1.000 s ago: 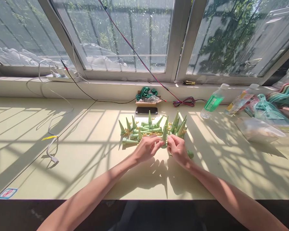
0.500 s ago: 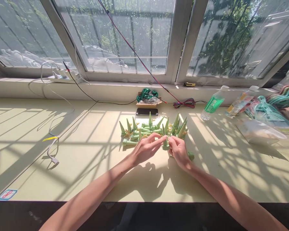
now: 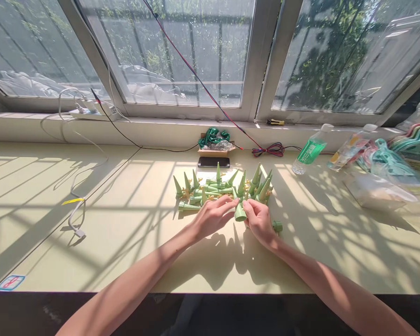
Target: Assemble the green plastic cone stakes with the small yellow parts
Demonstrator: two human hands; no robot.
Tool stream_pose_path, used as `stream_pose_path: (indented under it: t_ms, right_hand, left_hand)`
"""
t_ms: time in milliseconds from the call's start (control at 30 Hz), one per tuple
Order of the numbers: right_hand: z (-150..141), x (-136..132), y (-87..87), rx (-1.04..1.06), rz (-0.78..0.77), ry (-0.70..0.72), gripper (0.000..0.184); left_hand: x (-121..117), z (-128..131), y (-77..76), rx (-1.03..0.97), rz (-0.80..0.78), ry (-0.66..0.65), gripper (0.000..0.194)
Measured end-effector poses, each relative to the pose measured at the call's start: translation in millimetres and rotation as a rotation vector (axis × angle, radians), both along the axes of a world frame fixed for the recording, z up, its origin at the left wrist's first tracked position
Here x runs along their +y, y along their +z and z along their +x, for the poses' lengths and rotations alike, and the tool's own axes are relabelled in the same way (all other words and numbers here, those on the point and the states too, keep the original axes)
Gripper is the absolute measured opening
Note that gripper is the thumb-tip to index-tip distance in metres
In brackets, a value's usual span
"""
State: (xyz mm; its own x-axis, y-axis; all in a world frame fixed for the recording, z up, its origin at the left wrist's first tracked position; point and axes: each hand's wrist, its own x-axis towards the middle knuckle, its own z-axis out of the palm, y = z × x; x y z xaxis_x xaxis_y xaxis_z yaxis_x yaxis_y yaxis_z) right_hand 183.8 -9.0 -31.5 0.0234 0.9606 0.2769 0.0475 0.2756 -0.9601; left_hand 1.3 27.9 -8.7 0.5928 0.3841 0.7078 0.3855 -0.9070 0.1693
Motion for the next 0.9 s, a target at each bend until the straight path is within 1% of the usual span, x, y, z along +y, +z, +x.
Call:
stream_pose_path:
  t_ms: [100, 200, 267, 333, 433, 500, 567, 600, 633, 667, 700, 767, 833, 900]
  right_hand:
    - [0.3, -0.4, 2.7, -0.027, 0.018, 0.017, 0.042]
    - [0.7, -1.1, 6.2, -0.034, 0.027, 0.039, 0.043]
    - [0.9, -1.3, 7.7, -0.022, 0.032, 0.061, 0.043]
    - [1.2, -1.3, 8.0, -0.005, 0.039, 0.081, 0.043]
    - [1.7, -1.4, 7.5, 0.006, 0.037, 0.082, 0.042]
    - [2.0, -1.7, 6.9, 0.0, 0.029, 0.07, 0.042]
    - [2.1, -2.0, 6.5, -0.011, 0.017, 0.063, 0.042]
    - [2.0, -2.2, 6.4, -0.018, 0.01, 0.059, 0.042]
    - [1.6, -2.3, 6.3, -0.023, 0.005, 0.051, 0.043]
    - [1.1, -2.4, 6.3, -0.026, 0.001, 0.04, 0.044]
    - [0.5, -2.5, 6.4, -0.024, -0.002, 0.027, 0.044]
    - [-0.9, -2.6, 7.0, -0.007, -0.006, -0.004, 0.045]
    - [-2.2, -2.5, 8.2, 0.032, -0.013, -0.028, 0.045]
    - [-3.1, -2.1, 9.5, 0.091, -0.031, -0.035, 0.044]
  left_hand:
    - [0.3, 0.8, -1.5, 0.007, -0.063, -0.03, 0.02]
    - [-0.8, 3.6, -0.4, -0.047, -0.21, -0.09, 0.016]
    - [-2.5, 6.0, 2.7, -0.102, -0.332, -0.118, 0.018]
    - [-4.7, 8.1, 7.0, -0.15, -0.503, -0.152, 0.024]
    - [-7.1, 10.0, 12.1, -0.233, -0.859, -0.249, 0.028]
    - [-7.2, 10.5, 12.5, -0.283, -1.056, -0.275, 0.036]
    - [-6.5, 10.8, 10.5, -0.3, -1.192, -0.278, 0.041]
    - [-6.0, 11.0, 9.1, -0.297, -1.227, -0.275, 0.042]
    - [-5.6, 11.3, 7.6, -0.296, -1.229, -0.266, 0.043]
    - [-5.4, 11.6, 6.2, -0.297, -1.194, -0.251, 0.042]
    - [-5.2, 11.8, 5.0, -0.303, -1.124, -0.227, 0.041]
    - [-5.1, 11.7, 3.3, -0.31, -0.914, -0.157, 0.033]
    - [-4.7, 10.4, 2.2, -0.297, -0.667, -0.092, 0.027]
    - [-3.6, 8.0, 1.6, -0.259, -0.446, -0.056, 0.037]
